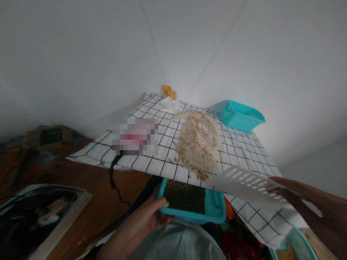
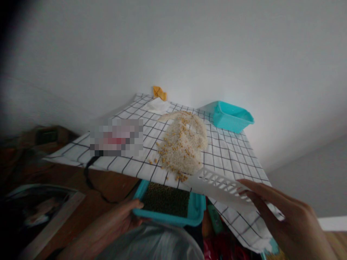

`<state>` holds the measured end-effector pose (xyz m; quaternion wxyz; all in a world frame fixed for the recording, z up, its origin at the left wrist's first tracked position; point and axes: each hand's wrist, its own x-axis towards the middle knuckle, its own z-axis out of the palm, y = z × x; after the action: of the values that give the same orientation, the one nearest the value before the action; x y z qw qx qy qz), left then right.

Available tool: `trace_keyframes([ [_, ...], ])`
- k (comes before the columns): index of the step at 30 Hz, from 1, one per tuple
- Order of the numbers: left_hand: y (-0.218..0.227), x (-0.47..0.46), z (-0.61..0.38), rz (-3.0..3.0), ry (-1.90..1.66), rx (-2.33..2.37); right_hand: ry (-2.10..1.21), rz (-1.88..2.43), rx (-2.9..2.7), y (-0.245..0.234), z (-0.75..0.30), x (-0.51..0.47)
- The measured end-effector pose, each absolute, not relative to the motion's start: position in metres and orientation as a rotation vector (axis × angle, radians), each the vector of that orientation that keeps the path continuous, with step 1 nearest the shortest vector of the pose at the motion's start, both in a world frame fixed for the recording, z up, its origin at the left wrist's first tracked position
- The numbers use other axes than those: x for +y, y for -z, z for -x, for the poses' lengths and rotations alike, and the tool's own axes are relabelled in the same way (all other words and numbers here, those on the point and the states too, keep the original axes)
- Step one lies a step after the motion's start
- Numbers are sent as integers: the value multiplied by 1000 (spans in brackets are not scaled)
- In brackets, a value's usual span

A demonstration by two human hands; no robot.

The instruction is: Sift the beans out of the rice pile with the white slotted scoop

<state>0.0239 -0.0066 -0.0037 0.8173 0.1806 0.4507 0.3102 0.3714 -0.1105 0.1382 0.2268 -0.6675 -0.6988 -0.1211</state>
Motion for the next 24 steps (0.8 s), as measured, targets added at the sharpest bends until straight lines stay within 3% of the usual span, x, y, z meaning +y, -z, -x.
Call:
trace_keyframes([
  [24, 3, -7, -21, -407, -721, 920, 410, 1710, -1918, -145, -351, -95],
])
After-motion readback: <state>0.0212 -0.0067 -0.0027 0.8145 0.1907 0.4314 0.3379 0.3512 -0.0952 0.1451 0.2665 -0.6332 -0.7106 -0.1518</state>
